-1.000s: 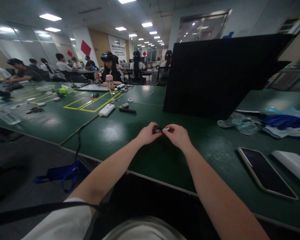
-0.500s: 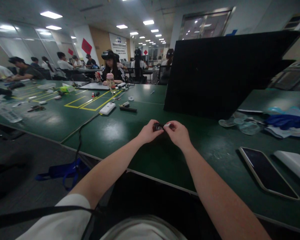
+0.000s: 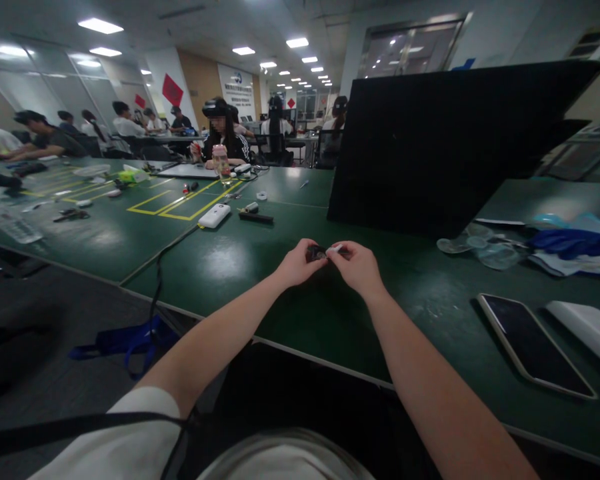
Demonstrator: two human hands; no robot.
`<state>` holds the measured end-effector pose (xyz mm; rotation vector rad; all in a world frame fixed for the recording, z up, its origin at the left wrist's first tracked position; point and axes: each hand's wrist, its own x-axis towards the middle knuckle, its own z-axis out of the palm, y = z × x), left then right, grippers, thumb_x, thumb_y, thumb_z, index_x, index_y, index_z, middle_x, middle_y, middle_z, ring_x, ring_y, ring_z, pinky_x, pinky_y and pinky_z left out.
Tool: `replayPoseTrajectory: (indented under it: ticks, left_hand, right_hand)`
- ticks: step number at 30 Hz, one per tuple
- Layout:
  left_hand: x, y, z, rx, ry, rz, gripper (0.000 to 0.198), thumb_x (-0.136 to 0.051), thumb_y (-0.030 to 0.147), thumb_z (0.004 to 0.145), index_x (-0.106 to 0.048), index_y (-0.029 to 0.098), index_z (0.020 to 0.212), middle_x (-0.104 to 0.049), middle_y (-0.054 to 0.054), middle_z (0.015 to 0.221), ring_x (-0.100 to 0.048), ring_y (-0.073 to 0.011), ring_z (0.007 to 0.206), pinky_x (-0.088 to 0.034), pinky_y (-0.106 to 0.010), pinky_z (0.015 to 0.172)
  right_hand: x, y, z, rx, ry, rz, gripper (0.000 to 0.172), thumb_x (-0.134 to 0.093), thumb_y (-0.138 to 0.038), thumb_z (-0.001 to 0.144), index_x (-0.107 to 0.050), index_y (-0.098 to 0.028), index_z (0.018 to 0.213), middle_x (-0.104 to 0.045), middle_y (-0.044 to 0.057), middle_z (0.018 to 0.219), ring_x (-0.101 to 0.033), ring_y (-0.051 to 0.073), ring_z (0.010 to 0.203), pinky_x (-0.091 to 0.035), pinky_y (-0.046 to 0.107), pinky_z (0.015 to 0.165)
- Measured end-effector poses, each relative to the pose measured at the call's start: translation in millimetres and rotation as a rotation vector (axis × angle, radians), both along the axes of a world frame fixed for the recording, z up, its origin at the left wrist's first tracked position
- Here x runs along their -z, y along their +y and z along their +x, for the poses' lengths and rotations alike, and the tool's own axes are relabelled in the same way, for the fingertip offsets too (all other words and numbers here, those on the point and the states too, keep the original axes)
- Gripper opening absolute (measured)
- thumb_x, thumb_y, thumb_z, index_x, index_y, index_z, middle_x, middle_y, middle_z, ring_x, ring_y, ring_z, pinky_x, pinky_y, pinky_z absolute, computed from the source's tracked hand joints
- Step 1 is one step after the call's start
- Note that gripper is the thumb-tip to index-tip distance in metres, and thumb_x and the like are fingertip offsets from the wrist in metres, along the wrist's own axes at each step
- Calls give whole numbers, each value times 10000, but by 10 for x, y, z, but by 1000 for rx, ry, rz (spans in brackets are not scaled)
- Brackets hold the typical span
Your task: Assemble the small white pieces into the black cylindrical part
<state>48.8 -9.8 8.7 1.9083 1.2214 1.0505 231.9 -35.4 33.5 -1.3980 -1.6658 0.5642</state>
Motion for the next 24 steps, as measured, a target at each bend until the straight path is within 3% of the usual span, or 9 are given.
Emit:
replayPoseTrajectory:
  ticks: [5,9,15,20,24]
  left_hand:
    - [23,-11,5,-5,52,18,525,-731,461,822,-537,197,1232,-679,-41,931,-627,-162,791,-504,-324,759]
    - [26,-11,4,7,75,10,532,-724,481,824,-539,198,1235,-675,-42,930,-625,-167,791,-502,-333,755]
    - [61,39,28,29,-87,-32,548,-743,403,831,-517,187,1282,-676,-49,949,-624,-156,797,-524,-349,799]
    - [119,85,45,69,-155,-73,520,-732,397,847,-529,171,1269,-680,-68,964,-637,-157,793,-537,-350,781]
    - [119,94,47,103,-209,-134,546,-716,417,861,-497,173,1297,-683,-65,951,-653,-158,776,-546,-345,752]
  right_hand:
    - [95,96,28,-64,133,-37,260,-707,-414,831,-735,-189,958,-755,60,942,-691,204,831,-548,358,768]
    - [37,4,-16,-40,-32,2,207,-684,-400,859,-736,-213,931,-743,39,914,-679,200,814,-532,357,756]
    - [-72,-92,-35,-16,-142,164,175,-634,-345,901,-728,-231,995,-709,57,1132,-654,226,1004,-531,373,835]
    - [-83,-61,15,-25,-159,59,255,-612,-392,916,-757,-243,1064,-743,53,1063,-668,236,943,-529,401,824]
    - [-99,-74,14,-23,-117,73,261,-592,-390,922,-751,-233,1057,-742,58,1038,-669,227,906,-528,375,782]
